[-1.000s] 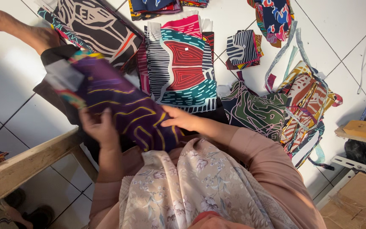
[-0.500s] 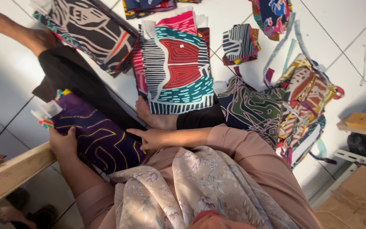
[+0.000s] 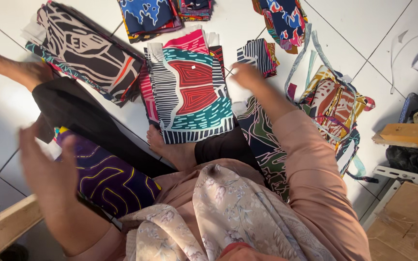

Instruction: The person sits on the floor and folds multiple pieces of colorful patterned fabric by hand. They pick up each piece, fold it into a smaller rectangle, and place it into a growing stack on the floor.

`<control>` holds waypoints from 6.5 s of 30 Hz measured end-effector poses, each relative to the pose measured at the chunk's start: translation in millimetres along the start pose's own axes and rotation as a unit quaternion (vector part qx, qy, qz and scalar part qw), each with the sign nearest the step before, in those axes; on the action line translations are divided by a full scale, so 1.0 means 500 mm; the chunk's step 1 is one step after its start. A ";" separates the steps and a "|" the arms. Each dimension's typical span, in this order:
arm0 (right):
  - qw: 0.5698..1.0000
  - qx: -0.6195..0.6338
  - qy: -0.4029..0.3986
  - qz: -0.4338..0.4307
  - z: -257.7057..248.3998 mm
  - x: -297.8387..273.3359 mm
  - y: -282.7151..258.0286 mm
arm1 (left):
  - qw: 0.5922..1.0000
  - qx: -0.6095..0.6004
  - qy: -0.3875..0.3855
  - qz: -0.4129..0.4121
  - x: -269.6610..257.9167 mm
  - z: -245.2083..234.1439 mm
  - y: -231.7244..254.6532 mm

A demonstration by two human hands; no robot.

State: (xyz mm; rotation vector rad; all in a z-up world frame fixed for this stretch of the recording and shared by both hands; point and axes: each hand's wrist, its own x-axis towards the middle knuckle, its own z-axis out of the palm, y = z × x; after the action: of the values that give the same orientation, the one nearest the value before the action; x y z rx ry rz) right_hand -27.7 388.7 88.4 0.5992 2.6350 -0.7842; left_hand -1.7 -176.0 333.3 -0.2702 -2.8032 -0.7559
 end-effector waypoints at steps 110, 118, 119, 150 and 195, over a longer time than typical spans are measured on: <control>0.915 0.401 -0.018 0.047 0.413 -0.076 -0.175 | 0.883 0.003 -0.354 -0.307 -0.008 0.548 0.105; 0.883 0.466 -0.010 -0.052 0.393 -0.030 -0.127 | 0.986 -0.098 -0.085 -0.101 -0.020 0.397 0.039; 0.940 0.339 0.019 -0.021 0.367 -0.030 -0.129 | 0.992 -0.092 -0.030 -0.087 -0.024 0.369 -0.006; 0.879 0.277 -0.253 -0.294 0.469 -0.351 -0.640 | 0.797 -0.480 0.144 -0.338 -0.163 0.302 -0.337; 0.815 0.240 -0.264 -0.456 0.445 -0.505 -0.552 | 0.958 0.102 0.192 -0.188 -0.160 0.224 -0.277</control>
State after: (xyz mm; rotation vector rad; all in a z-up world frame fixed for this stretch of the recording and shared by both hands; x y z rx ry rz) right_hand 98.6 -25.0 138.0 -0.7929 2.0681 -1.6076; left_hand 23.8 -245.9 152.9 0.4135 -2.5473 -0.5105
